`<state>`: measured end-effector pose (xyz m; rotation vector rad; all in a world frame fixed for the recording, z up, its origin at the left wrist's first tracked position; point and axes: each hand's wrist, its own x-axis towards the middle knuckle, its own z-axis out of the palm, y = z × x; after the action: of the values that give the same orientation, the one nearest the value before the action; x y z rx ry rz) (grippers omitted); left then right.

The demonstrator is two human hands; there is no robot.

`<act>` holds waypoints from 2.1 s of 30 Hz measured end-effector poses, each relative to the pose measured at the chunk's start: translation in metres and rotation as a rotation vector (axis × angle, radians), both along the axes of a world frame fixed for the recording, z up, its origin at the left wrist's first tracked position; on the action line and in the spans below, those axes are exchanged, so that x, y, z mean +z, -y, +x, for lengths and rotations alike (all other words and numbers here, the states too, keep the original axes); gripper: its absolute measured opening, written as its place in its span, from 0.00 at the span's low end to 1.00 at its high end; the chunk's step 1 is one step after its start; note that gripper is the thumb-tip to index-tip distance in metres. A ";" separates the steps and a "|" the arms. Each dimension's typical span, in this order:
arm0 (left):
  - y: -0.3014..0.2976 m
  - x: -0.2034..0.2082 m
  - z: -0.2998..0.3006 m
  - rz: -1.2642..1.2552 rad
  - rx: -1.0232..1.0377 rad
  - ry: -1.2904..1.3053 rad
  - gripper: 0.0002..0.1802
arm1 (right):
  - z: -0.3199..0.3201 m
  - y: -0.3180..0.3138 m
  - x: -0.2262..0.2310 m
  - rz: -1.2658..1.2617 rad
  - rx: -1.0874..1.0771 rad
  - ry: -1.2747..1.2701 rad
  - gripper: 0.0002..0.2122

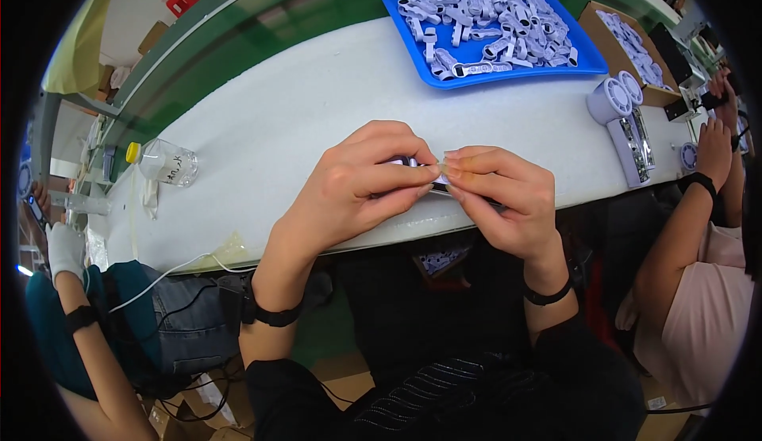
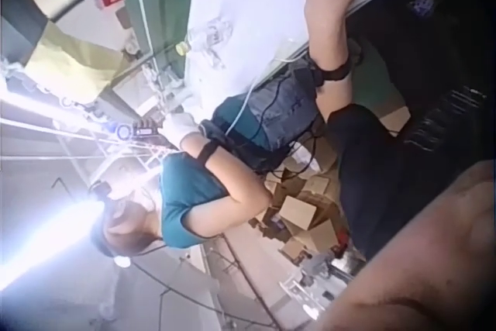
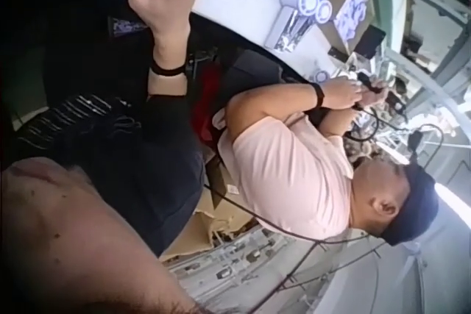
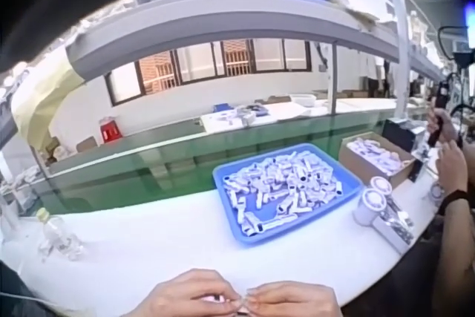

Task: The person picks up a fan and a small white button, then presses the button into the fan handle. They set the fan down on the table and repeat the process with several more fans.

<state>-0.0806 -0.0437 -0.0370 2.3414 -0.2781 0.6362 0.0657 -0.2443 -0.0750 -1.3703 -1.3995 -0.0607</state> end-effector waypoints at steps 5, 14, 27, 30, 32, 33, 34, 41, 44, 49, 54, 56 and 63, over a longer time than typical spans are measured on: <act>-0.001 -0.001 0.002 0.050 -0.013 0.034 0.15 | -0.001 0.000 0.002 0.002 -0.031 0.016 0.11; 0.000 -0.007 0.005 0.080 -0.037 0.109 0.19 | 0.000 0.005 0.005 -0.011 -0.052 0.082 0.10; 0.002 -0.015 0.005 0.157 0.017 0.189 0.23 | -0.003 0.003 0.003 0.005 -0.042 0.107 0.10; 0.001 -0.016 0.005 0.146 0.037 0.167 0.23 | -0.002 0.002 0.003 -0.005 -0.044 0.079 0.09; -0.001 -0.013 0.005 0.196 0.042 0.175 0.23 | -0.001 0.002 0.002 -0.007 -0.047 0.060 0.09; -0.002 -0.012 0.005 0.223 0.044 0.178 0.23 | -0.002 0.002 0.002 -0.009 -0.057 0.053 0.09; 0.000 -0.013 0.004 0.224 0.046 0.171 0.23 | -0.002 0.002 0.001 -0.011 -0.066 0.045 0.10; 0.006 -0.015 0.004 0.212 0.122 0.176 0.25 | -0.001 0.003 0.001 0.008 -0.068 0.055 0.11; 0.004 -0.016 0.003 0.267 0.116 0.169 0.26 | -0.002 0.003 0.001 0.005 -0.080 0.048 0.11; 0.013 -0.012 0.004 0.371 0.189 0.153 0.23 | 0.000 0.002 -0.003 -0.017 -0.078 0.080 0.15; 0.019 -0.010 0.003 0.427 0.228 0.172 0.23 | -0.004 -0.001 0.000 0.005 -0.127 0.113 0.13; 0.014 -0.019 0.007 0.325 0.178 0.193 0.29 | -0.005 -0.001 0.004 -0.001 -0.133 0.126 0.14; 0.015 -0.025 0.006 0.066 0.261 0.259 0.40 | -0.013 -0.007 0.026 -0.254 -0.125 -0.178 0.12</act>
<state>-0.0748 -0.0588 -0.0625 2.3777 -0.1099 1.0753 0.0532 -0.2377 -0.0488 -1.6304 -1.2013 0.1592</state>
